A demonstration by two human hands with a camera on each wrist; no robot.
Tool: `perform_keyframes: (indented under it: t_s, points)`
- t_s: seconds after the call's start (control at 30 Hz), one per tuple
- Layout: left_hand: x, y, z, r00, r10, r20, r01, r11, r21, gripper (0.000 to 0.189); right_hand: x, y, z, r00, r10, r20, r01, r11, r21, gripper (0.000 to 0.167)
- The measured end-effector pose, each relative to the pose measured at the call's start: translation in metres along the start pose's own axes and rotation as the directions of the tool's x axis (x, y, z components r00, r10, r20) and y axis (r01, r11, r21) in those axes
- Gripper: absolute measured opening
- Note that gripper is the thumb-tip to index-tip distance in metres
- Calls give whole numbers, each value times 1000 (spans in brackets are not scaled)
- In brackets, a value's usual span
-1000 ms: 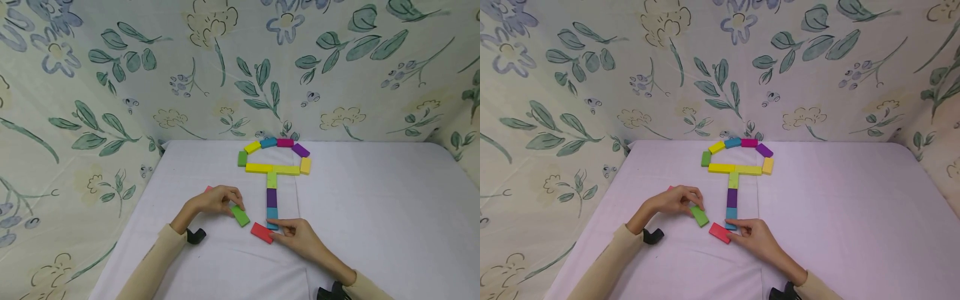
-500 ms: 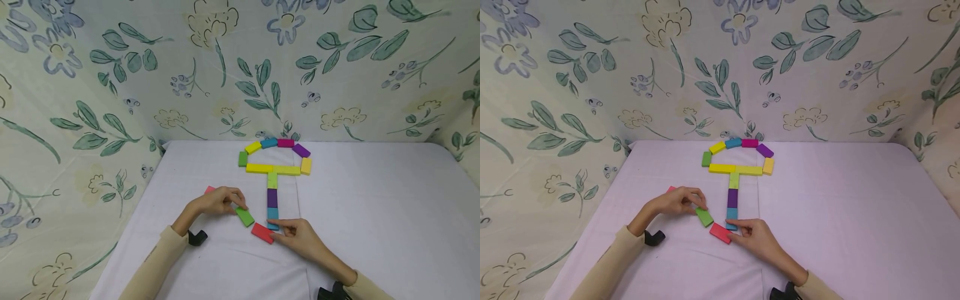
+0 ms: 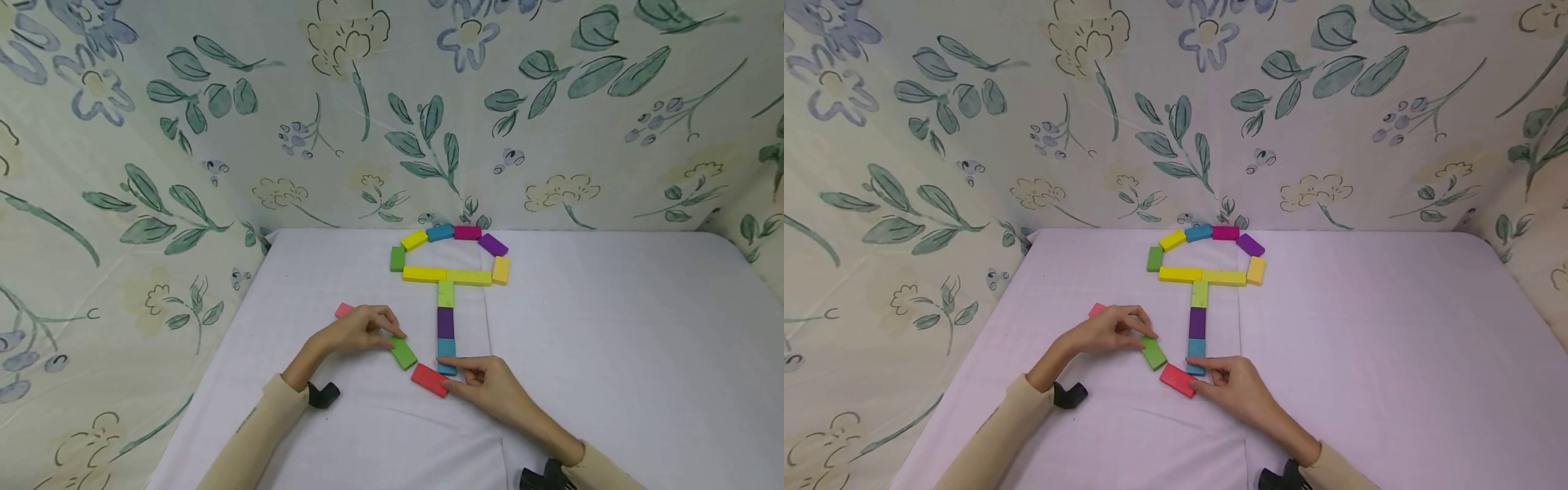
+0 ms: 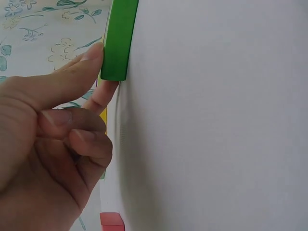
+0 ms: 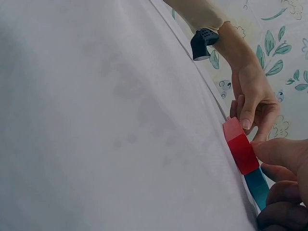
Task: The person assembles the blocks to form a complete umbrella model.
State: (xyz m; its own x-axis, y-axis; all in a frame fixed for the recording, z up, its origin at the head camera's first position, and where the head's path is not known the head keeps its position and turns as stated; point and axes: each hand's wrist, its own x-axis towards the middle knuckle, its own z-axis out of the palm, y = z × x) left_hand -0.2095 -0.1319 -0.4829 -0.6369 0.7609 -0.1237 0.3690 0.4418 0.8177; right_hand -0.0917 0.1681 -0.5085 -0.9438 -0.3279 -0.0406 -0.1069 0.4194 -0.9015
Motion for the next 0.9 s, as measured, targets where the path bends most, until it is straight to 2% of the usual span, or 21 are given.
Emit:
perform_keyframes:
  t_s: [0.3,0.9]
  points:
    - [0,3,2,1000,-10,17,11,1000,-18,24,0,0,0,1000,0,10,0,1000,9,36]
    - [-4,4,7,1000,18,-20,-19,999,-35,23,1,2,-2,1000,1,24,-1,1000,16,37]
